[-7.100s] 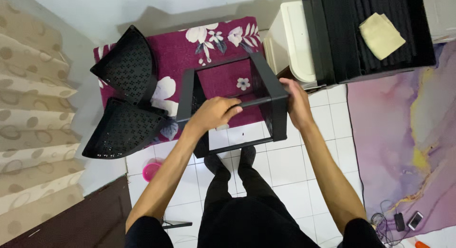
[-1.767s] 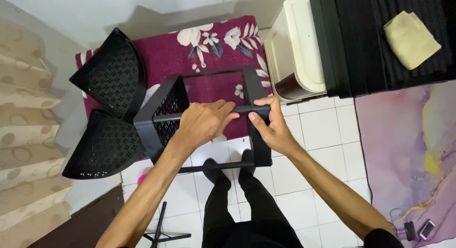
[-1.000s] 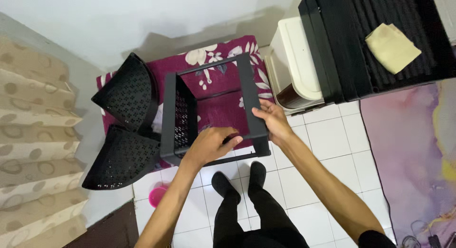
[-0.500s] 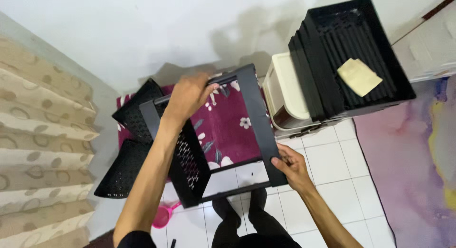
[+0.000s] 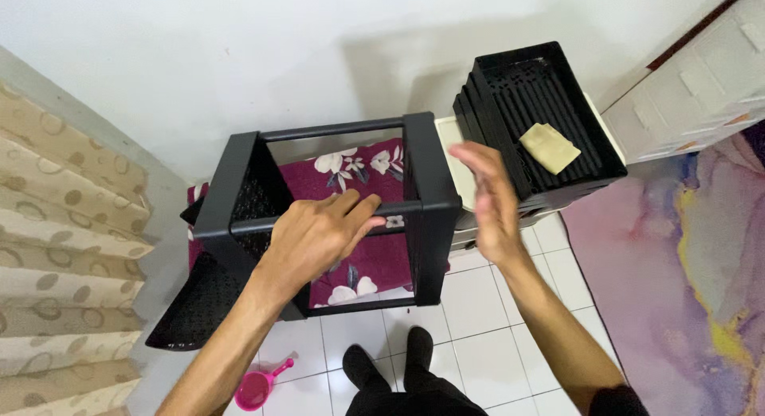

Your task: The person assembles black plastic trays by inserting cylindrical rods into corner holes to form frames. They wipe the trays with a cloth and stack the completed units on a nearby surface.

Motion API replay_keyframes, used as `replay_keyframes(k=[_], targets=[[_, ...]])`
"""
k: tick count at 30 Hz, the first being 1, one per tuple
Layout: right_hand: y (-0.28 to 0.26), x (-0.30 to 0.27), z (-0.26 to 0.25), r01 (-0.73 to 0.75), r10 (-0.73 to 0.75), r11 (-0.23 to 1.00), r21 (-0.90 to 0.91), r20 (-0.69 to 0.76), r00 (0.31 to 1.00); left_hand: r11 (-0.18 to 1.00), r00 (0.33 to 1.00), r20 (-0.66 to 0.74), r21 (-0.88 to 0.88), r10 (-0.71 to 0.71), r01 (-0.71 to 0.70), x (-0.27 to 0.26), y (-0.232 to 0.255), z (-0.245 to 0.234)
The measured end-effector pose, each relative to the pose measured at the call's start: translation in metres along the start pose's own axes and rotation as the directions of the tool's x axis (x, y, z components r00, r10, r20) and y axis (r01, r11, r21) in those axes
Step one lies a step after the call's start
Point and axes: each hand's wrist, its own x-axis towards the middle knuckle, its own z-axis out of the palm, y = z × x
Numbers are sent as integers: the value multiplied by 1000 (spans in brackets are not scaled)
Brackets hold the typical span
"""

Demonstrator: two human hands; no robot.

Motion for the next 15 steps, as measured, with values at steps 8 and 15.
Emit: replay_keyframes(k=[8,15], targets=[[-33,30,23,-101,98,995,3,193,976,999,998,-34,5,49,-49,-15,10,6],[-34,20,28,-101,103,995,-22,160,982,1000,998,-61,-10,17,-18,-22,23,9]])
